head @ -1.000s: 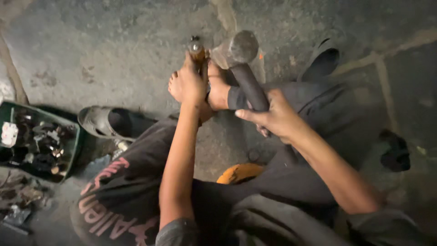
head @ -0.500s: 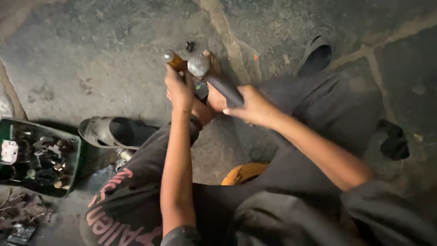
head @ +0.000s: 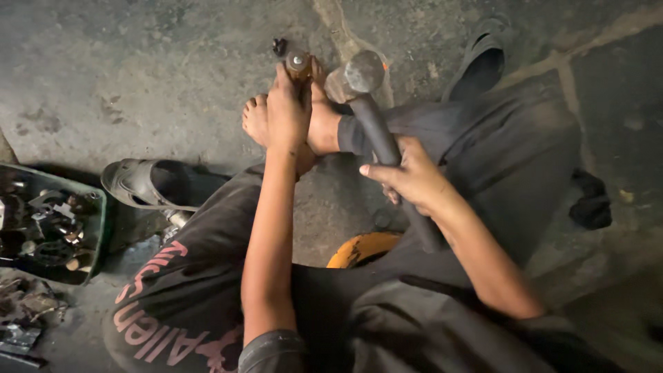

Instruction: The person sits on the floor and uses a hammer and a punch tool to repeatedly strike a small electronic component placed on the ground. The person adjusts the component and tool between strikes, continuing the hammering until the end of the clip.

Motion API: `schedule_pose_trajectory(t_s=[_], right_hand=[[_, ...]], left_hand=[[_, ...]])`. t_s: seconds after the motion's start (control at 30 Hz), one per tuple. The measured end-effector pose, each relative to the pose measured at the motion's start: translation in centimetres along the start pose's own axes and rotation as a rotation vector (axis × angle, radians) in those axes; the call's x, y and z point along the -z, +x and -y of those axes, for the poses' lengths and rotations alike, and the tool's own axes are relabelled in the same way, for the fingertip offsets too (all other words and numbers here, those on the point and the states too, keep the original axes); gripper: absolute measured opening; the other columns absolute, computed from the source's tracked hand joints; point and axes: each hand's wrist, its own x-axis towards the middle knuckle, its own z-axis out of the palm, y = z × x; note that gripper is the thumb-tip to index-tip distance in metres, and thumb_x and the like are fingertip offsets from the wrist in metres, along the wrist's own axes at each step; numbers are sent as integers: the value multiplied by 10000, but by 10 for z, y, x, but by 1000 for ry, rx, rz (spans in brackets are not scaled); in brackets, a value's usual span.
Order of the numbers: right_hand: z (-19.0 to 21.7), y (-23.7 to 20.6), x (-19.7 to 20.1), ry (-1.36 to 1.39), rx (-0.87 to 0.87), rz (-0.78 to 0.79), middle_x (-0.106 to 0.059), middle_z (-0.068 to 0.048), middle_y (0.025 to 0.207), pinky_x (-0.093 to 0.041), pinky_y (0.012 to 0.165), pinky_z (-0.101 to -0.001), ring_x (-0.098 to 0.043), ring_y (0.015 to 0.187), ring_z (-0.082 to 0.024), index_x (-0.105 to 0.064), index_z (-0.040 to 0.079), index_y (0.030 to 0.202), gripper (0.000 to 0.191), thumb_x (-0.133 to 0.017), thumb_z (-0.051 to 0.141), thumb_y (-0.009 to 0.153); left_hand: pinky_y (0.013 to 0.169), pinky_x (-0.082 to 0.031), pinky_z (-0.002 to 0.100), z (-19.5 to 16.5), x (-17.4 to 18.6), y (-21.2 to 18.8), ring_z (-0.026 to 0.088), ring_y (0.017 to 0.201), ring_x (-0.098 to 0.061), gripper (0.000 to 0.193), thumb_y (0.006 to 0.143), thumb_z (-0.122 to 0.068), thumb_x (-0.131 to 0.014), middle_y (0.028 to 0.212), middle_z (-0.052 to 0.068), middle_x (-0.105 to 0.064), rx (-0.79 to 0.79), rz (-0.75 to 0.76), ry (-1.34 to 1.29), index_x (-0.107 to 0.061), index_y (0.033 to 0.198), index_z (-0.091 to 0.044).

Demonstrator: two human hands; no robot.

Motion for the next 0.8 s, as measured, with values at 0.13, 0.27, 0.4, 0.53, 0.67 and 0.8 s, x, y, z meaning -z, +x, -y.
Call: schedule_pose_trajectory(t_s=[0.13,0.27,0.4,0.53,0.67,0.8], right_hand=[[25,-2,14,-198,123,-52,-578,1,617,-424,393,-260,-534,445,-79,-583,20,883,257,-813,130,844],[43,1,30,-264,321,43,-597,4,663,-444,433,-242,-553,487,-67,-589,12,928,265,-804,157,874],[36,10,25,-276,172,-51,-609,15,645,-456,394,-246,-559,456,-63,-596,43,1029,363,-831,170,782],[26,15,14,-221,103,37,-559,-6,634,-434,393,-268,-530,439,-92,-645,-9,994,316,-822,131,773],[31,15,21,-260,117,35,-579,-17,639,-450,402,-274,-545,451,-95,-647,-20,955,283,-818,124,781],[37,24,29,-333,219,-16,-590,-14,632,-449,402,-280,-545,446,-100,-597,-4,970,327,-821,173,809]], left_hand=[[821,-513,521,2,-1,-5,469,951,-674,607,973,-319,-683,1046,264,-715,74,42,120,-451,1399,46],[816,-479,578,3,12,-8,474,885,-673,645,920,-454,-718,986,196,-753,228,56,422,-504,1381,-57],[822,-516,526,-9,22,-3,429,929,-709,730,926,-471,-670,1053,202,-727,133,0,217,-441,1458,-26],[833,-490,560,-20,20,1,455,876,-693,565,951,-457,-652,1060,174,-747,195,64,417,-541,1364,-88],[835,-492,559,-12,10,-3,451,897,-688,517,960,-417,-640,1079,180,-744,138,102,453,-543,1336,-76],[856,-538,512,6,-5,-7,426,1041,-687,532,1016,-379,-625,1169,219,-711,23,40,62,-481,1399,-40]])
